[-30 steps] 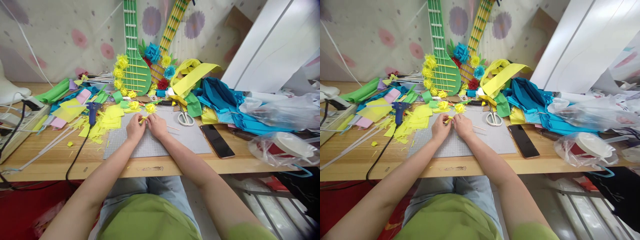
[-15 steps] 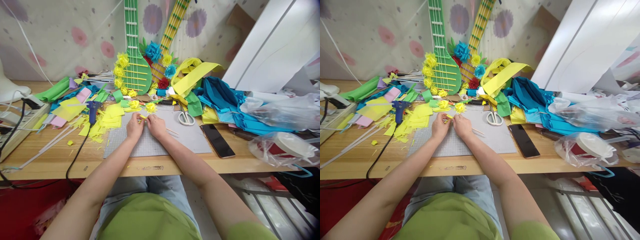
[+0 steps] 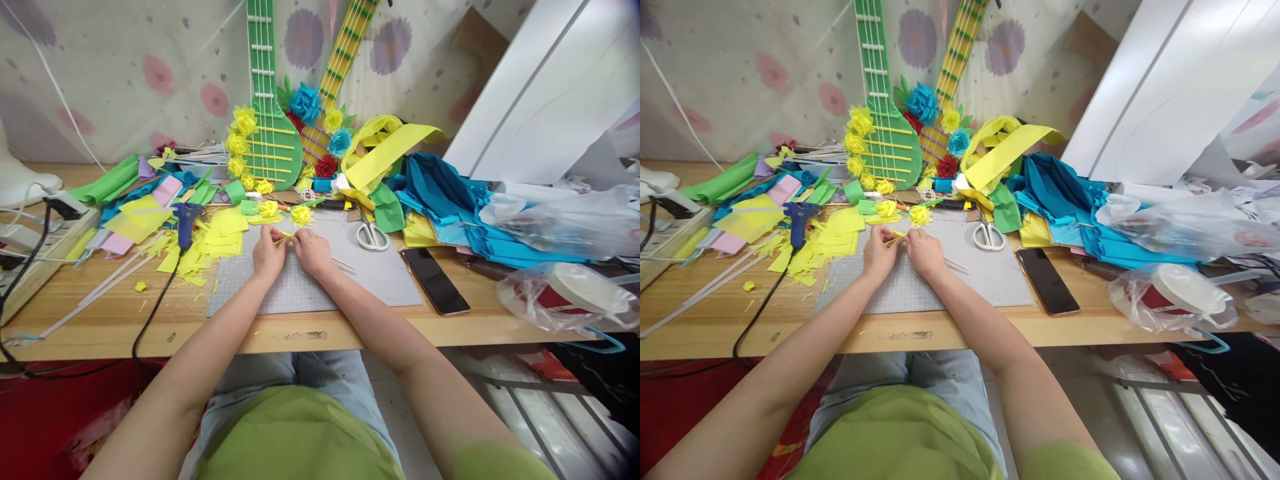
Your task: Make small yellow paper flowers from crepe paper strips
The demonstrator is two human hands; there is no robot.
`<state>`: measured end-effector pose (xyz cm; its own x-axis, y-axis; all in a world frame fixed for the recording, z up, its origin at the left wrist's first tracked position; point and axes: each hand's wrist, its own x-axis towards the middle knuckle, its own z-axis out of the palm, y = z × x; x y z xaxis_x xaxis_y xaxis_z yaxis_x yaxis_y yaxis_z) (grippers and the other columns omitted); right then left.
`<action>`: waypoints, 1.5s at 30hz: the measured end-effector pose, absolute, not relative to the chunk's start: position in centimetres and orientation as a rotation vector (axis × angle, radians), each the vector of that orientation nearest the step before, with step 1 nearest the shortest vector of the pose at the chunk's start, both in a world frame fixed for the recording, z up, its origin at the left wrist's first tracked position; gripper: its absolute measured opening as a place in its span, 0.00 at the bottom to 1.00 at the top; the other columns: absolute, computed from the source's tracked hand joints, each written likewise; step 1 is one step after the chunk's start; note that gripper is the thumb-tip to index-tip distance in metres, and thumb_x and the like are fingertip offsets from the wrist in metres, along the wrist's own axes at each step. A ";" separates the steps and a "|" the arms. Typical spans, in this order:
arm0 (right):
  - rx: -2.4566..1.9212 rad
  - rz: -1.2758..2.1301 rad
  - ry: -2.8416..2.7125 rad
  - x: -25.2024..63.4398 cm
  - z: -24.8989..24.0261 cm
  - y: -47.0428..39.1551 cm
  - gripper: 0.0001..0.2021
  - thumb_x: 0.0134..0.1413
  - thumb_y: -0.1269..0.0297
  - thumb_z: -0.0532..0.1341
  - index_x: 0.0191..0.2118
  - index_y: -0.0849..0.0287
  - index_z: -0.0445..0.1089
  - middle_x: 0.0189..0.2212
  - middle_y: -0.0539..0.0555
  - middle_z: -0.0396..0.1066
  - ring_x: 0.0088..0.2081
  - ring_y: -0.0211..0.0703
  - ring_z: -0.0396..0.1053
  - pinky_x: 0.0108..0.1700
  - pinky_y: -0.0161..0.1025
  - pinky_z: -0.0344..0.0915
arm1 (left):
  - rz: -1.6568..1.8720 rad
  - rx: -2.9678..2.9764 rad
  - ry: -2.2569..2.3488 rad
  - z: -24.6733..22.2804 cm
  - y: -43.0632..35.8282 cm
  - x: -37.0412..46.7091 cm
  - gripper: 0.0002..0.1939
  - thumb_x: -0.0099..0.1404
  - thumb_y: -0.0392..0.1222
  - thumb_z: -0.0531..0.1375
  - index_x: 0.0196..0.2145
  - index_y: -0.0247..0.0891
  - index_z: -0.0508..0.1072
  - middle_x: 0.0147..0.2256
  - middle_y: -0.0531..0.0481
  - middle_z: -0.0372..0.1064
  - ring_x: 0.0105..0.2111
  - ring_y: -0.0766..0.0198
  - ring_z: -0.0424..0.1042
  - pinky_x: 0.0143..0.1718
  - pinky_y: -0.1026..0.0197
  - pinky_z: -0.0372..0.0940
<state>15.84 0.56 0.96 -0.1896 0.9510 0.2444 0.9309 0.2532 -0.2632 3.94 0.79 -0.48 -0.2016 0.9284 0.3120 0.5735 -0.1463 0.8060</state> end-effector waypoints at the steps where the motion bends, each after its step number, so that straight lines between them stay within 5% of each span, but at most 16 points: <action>1: -1.723 0.075 -2.173 15.9 0.9 0.6 0.15 0.62 0.60 0.44 0.42 0.59 0.64 0.39 0.56 0.69 0.38 0.42 0.67 0.35 0.35 0.57 | 1.292 1.685 1.746 -0.5 0.8 3.9 0.12 0.54 0.37 0.59 0.35 0.42 0.59 0.31 0.52 0.71 0.34 0.62 0.72 0.35 0.61 0.61; 18: -1.711 0.047 -2.261 15.3 0.5 0.7 0.15 0.63 0.61 0.42 0.42 0.60 0.62 0.40 0.57 0.69 0.36 0.43 0.68 0.34 0.36 0.58 | 1.387 1.597 1.732 -0.7 0.7 3.9 0.14 0.51 0.37 0.60 0.34 0.41 0.60 0.31 0.51 0.72 0.34 0.63 0.72 0.39 0.59 0.63; 27: -1.645 -0.003 -2.283 15.6 0.7 0.6 0.16 0.63 0.59 0.41 0.43 0.58 0.63 0.40 0.56 0.69 0.38 0.41 0.68 0.32 0.34 0.55 | 1.470 1.012 1.486 -0.9 1.9 3.6 0.14 0.49 0.41 0.60 0.32 0.39 0.59 0.25 0.54 0.68 0.22 0.68 0.68 0.21 0.66 0.62; 33: -1.577 -0.037 -2.342 16.0 0.9 0.4 0.17 0.63 0.61 0.41 0.49 0.55 0.62 0.41 0.55 0.68 0.39 0.40 0.67 0.33 0.33 0.53 | 1.428 0.912 1.459 -0.1 1.9 3.5 0.16 0.46 0.38 0.61 0.31 0.39 0.58 0.24 0.55 0.67 0.23 0.67 0.68 0.21 0.65 0.63; 45: -1.387 -0.118 -2.404 16.0 0.7 0.3 0.17 0.63 0.62 0.42 0.43 0.56 0.66 0.38 0.53 0.69 0.38 0.38 0.65 0.34 0.34 0.51 | 1.457 0.950 1.482 -0.2 2.0 3.4 0.16 0.41 0.32 0.59 0.29 0.39 0.57 0.18 0.63 0.58 0.18 0.73 0.60 0.22 0.69 0.56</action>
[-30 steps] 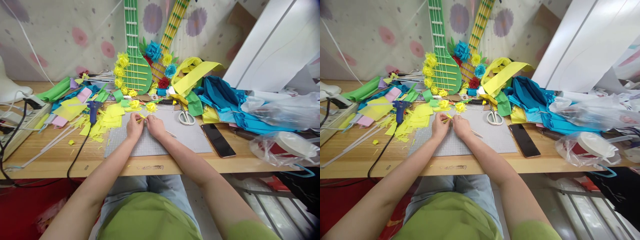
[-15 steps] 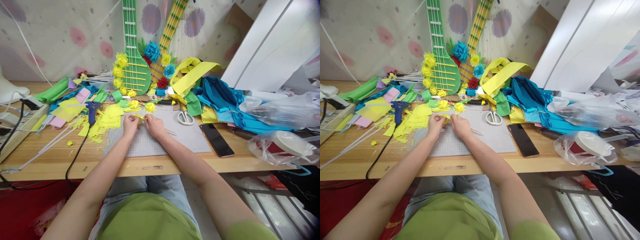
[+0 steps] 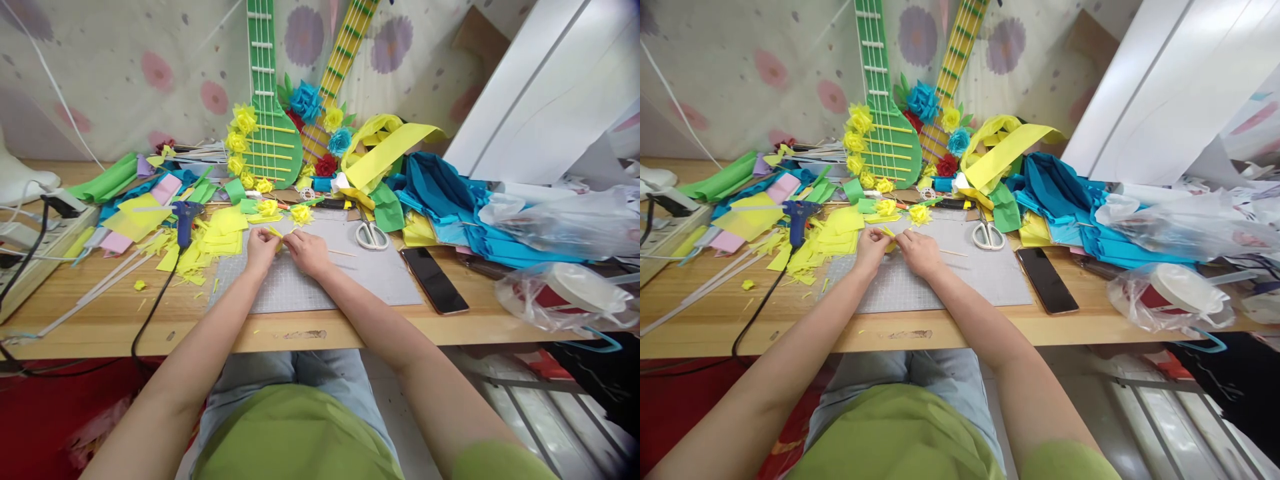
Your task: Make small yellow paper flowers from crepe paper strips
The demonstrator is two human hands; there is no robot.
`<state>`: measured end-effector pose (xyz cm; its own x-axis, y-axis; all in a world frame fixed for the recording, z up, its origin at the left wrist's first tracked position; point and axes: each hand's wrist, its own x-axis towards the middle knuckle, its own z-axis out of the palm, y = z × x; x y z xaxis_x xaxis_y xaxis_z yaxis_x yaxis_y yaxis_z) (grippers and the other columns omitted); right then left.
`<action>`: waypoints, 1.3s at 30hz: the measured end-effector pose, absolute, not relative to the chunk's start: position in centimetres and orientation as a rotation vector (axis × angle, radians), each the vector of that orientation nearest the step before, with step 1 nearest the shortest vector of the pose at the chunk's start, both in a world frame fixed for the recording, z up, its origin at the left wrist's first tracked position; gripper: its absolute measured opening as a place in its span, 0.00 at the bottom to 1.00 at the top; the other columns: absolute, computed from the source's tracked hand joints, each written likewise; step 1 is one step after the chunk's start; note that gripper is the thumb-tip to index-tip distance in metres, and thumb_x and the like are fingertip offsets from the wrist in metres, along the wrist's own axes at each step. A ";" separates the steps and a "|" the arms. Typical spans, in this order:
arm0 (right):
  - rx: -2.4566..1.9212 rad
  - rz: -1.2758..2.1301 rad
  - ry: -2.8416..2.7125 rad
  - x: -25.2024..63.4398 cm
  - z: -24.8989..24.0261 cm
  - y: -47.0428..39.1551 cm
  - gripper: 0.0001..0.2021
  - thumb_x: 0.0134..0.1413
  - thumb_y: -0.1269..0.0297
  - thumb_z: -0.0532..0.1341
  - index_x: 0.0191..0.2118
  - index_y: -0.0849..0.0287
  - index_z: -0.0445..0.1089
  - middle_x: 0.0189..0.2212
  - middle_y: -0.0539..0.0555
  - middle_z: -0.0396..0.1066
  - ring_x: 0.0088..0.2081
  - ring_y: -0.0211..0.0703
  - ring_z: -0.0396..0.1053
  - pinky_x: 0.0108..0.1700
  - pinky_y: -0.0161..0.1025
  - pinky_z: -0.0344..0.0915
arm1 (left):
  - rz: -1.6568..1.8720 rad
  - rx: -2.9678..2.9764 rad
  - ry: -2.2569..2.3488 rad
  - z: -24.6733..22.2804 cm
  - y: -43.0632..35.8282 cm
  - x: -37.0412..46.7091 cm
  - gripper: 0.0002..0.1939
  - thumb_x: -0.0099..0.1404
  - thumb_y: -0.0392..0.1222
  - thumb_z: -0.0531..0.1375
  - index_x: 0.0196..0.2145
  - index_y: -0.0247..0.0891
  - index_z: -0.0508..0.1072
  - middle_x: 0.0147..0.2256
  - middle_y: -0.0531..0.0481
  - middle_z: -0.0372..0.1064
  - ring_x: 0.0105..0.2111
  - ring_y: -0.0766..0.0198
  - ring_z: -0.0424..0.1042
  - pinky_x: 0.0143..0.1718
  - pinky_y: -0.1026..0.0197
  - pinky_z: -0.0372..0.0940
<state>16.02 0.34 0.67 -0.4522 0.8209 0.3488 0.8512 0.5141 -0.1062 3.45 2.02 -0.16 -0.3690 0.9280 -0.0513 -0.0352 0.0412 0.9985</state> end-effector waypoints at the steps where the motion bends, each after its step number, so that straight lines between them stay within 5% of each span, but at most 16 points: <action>1: -1.380 -0.112 -2.401 16.0 0.6 0.4 0.17 0.63 0.61 0.41 0.43 0.56 0.66 0.38 0.53 0.69 0.38 0.38 0.65 0.35 0.34 0.51 | 1.467 0.937 1.481 -0.1 2.0 3.4 0.16 0.41 0.31 0.58 0.28 0.39 0.57 0.18 0.63 0.57 0.18 0.74 0.59 0.23 0.69 0.55; 16: -1.423 -0.061 -2.384 15.6 0.5 0.4 0.14 0.62 0.61 0.44 0.41 0.59 0.64 0.39 0.54 0.68 0.37 0.39 0.65 0.34 0.34 0.52 | 1.532 0.877 1.391 0.2 1.8 3.6 0.17 0.41 0.25 0.57 0.24 0.39 0.53 0.17 0.65 0.51 0.17 0.77 0.54 0.23 0.71 0.53; 27: -1.563 -0.002 -2.300 15.9 0.2 1.0 0.15 0.63 0.61 0.43 0.43 0.59 0.63 0.40 0.55 0.68 0.38 0.41 0.66 0.33 0.34 0.54 | 1.483 1.302 1.451 -1.2 1.6 3.5 0.22 0.45 0.33 0.61 0.36 0.40 0.55 0.25 0.58 0.65 0.26 0.70 0.68 0.33 0.65 0.62; 39: -1.652 0.146 -2.241 15.4 0.5 0.8 0.14 0.63 0.62 0.42 0.44 0.59 0.61 0.42 0.56 0.68 0.39 0.41 0.67 0.35 0.35 0.57 | 1.269 1.689 1.876 0.1 0.2 4.2 0.23 0.53 0.38 0.60 0.44 0.42 0.54 0.33 0.53 0.73 0.35 0.63 0.72 0.35 0.62 0.62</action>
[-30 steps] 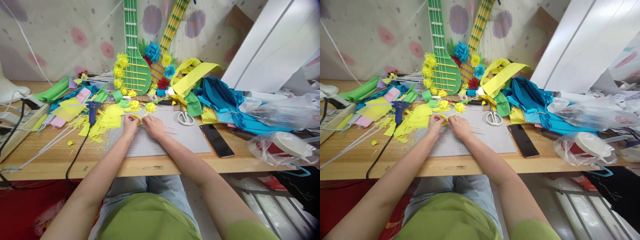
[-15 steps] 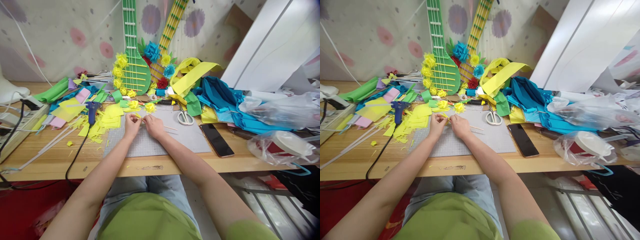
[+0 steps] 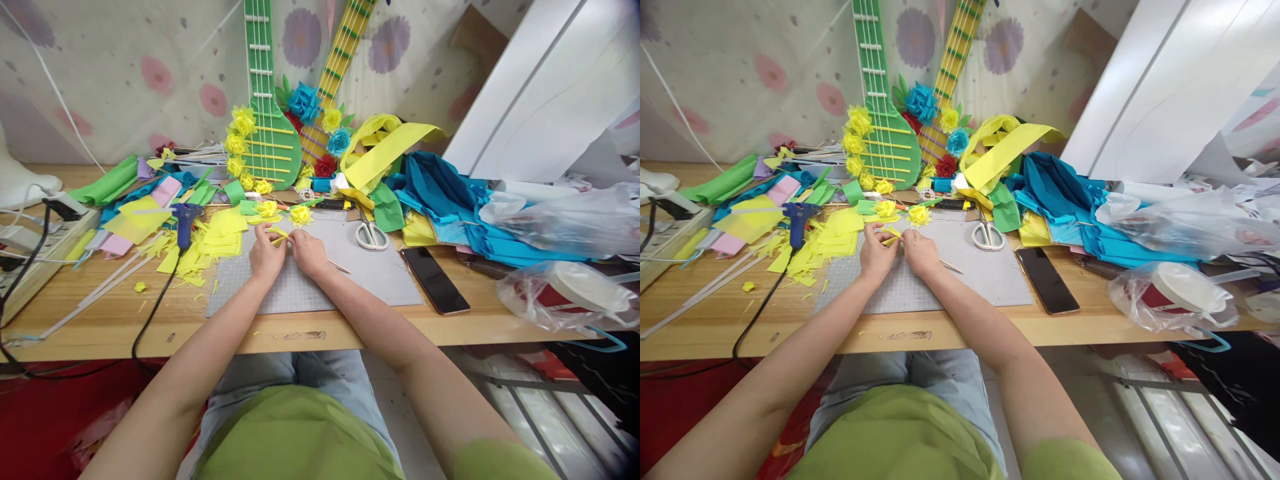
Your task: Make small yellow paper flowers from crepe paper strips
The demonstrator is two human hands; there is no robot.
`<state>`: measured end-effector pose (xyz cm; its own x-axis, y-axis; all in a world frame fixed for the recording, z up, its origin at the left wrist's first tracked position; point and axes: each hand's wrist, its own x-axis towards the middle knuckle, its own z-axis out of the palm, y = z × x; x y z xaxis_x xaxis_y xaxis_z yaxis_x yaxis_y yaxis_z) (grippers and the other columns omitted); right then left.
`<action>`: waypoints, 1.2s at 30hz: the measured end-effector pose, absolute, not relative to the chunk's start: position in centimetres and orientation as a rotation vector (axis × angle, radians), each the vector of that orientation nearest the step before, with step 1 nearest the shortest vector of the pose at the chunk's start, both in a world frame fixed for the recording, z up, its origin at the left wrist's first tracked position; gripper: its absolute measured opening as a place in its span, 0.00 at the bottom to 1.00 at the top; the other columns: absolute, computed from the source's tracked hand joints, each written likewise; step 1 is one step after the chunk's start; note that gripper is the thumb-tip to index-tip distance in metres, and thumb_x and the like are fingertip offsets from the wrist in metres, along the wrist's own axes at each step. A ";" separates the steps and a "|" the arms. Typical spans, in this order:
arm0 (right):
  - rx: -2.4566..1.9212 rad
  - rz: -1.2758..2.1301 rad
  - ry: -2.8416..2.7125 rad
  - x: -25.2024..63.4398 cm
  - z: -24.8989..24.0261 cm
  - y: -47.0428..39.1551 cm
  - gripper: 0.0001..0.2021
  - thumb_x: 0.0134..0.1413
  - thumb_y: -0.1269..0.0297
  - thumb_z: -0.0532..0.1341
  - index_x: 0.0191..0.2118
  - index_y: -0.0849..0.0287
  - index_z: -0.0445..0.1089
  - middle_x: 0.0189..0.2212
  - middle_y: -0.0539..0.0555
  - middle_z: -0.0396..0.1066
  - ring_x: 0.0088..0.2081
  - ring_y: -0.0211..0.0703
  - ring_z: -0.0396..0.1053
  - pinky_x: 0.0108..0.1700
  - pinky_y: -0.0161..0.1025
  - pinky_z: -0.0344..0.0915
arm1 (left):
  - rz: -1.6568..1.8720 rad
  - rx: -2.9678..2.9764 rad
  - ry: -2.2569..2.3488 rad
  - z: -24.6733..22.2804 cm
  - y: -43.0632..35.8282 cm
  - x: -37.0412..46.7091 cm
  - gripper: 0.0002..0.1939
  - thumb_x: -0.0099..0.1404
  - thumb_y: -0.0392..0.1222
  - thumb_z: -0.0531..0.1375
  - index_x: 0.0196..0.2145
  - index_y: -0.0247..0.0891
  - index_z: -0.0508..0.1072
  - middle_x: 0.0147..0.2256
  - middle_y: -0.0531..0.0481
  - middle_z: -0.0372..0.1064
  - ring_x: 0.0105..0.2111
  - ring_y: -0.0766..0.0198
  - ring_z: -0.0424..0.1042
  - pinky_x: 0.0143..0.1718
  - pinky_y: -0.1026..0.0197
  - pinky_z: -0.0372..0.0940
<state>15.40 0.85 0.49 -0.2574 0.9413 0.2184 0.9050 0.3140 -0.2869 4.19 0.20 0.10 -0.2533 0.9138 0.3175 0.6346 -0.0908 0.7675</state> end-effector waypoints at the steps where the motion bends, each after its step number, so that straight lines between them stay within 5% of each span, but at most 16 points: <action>1: -1.656 0.150 -2.243 15.4 0.5 0.9 0.14 0.63 0.63 0.42 0.44 0.60 0.61 0.41 0.56 0.69 0.39 0.41 0.67 0.35 0.35 0.58 | 1.254 1.702 1.898 0.2 0.1 4.2 0.23 0.53 0.38 0.59 0.45 0.42 0.54 0.34 0.53 0.73 0.36 0.63 0.72 0.35 0.61 0.61; 36: -1.612 0.075 -2.429 15.5 0.6 0.5 0.13 0.62 0.66 0.42 0.43 0.60 0.61 0.40 0.58 0.69 0.39 0.44 0.68 0.38 0.36 0.59 | 1.205 1.731 1.905 0.0 0.0 3.9 0.26 0.52 0.35 0.59 0.48 0.43 0.55 0.34 0.52 0.73 0.35 0.59 0.72 0.36 0.58 0.62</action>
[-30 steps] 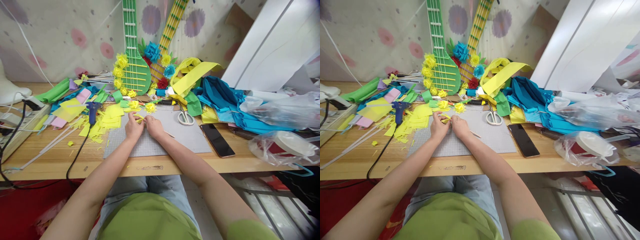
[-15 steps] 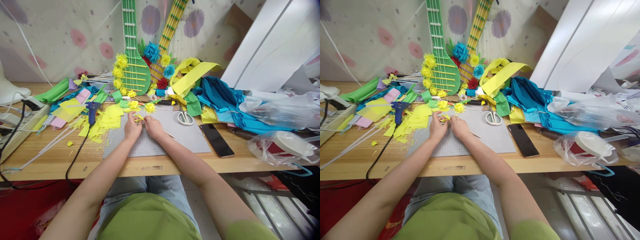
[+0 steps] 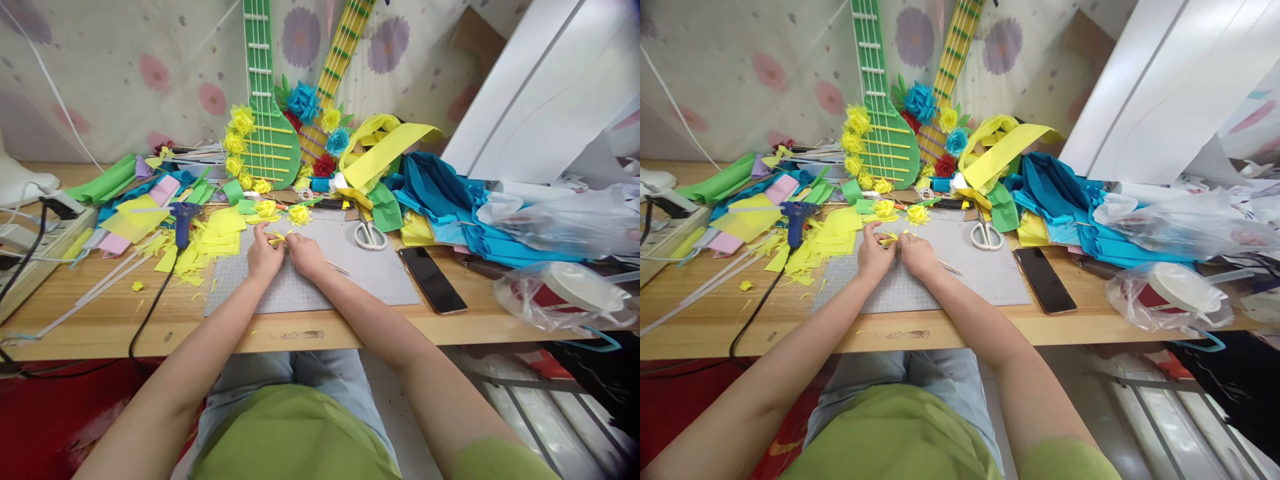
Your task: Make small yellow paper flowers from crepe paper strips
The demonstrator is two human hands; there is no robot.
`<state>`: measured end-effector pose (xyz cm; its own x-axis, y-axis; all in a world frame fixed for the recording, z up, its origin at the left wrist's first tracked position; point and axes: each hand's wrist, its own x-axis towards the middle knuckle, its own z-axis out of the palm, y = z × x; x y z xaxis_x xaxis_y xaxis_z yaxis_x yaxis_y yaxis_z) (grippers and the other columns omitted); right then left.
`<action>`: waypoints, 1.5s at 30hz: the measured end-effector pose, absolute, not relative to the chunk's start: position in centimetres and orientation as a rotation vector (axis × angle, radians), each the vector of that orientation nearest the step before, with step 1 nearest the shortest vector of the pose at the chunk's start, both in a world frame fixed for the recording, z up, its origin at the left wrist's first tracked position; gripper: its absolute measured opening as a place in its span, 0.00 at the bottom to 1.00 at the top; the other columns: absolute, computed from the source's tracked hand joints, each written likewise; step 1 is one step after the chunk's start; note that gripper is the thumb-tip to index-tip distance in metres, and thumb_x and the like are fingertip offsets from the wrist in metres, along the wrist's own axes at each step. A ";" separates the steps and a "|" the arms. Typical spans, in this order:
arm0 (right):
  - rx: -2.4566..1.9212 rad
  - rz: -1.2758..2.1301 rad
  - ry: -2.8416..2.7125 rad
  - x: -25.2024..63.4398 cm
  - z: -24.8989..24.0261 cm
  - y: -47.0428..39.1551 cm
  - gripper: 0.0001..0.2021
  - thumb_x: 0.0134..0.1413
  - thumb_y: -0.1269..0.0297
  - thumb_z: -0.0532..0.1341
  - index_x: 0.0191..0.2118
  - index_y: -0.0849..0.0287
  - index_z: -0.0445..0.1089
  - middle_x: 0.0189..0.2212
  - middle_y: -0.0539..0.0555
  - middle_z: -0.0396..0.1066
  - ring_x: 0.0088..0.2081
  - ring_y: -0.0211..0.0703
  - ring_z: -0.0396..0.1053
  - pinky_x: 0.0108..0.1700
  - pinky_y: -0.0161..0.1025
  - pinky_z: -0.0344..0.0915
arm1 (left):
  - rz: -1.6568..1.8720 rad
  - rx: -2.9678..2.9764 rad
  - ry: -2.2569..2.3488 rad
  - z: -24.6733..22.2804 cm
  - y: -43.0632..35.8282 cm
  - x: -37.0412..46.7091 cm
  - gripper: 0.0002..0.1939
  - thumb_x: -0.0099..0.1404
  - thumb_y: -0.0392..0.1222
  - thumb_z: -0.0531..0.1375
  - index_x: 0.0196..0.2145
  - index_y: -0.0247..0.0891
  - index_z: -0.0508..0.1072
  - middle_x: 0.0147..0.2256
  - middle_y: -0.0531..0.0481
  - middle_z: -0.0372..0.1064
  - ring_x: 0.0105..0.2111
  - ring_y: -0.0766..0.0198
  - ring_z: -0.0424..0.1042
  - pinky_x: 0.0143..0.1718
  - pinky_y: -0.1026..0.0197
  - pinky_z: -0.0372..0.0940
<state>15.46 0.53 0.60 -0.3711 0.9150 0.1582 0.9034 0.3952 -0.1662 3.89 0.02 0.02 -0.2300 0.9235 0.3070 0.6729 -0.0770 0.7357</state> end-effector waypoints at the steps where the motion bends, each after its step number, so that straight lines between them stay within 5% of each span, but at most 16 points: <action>1: -1.611 0.079 -2.427 15.4 0.6 0.6 0.13 0.62 0.65 0.42 0.43 0.60 0.61 0.40 0.58 0.69 0.39 0.44 0.68 0.38 0.36 0.59 | 1.208 1.736 1.903 0.0 0.0 3.9 0.26 0.52 0.35 0.59 0.49 0.43 0.55 0.35 0.52 0.73 0.35 0.59 0.72 0.36 0.58 0.62; 19: -1.661 0.123 -2.342 16.0 1.3 0.2 0.15 0.59 0.65 0.47 0.52 0.58 0.56 0.40 0.56 0.71 0.39 0.45 0.69 0.37 0.37 0.61 | 1.349 1.642 1.927 -0.3 1.1 2.7 0.22 0.52 0.34 0.57 0.45 0.43 0.57 0.32 0.53 0.70 0.35 0.62 0.72 0.37 0.60 0.63; 26: -1.652 0.092 -2.308 18.3 1.7 0.6 0.11 0.57 0.64 0.50 0.43 0.57 0.65 0.37 0.54 0.72 0.40 0.43 0.68 0.37 0.35 0.58 | 1.540 1.411 1.825 -1.2 2.6 0.2 0.21 0.51 0.35 0.57 0.43 0.41 0.58 0.31 0.53 0.68 0.31 0.66 0.71 0.36 0.62 0.66; 35: -1.482 0.196 -2.112 18.8 1.5 0.8 0.16 0.56 0.54 0.51 0.44 0.57 0.66 0.34 0.50 0.72 0.33 0.36 0.67 0.35 0.32 0.55 | 1.458 1.478 1.354 -1.3 2.2 1.6 0.20 0.51 0.34 0.57 0.42 0.41 0.57 0.30 0.55 0.68 0.30 0.68 0.71 0.33 0.63 0.69; 45: -1.556 0.312 -2.117 18.0 1.3 0.8 0.10 0.52 0.60 0.52 0.35 0.56 0.69 0.30 0.48 0.72 0.30 0.37 0.67 0.33 0.33 0.56 | 1.468 1.641 1.460 -1.5 2.3 1.6 0.25 0.52 0.34 0.57 0.47 0.42 0.55 0.41 0.47 0.66 0.41 0.64 0.70 0.41 0.58 0.67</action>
<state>18.00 0.80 1.26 -0.2294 0.9406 0.2503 0.8283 0.3237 -0.4573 1.56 2.33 -1.55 -0.1532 0.9109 0.3831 0.3781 -0.3042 0.8744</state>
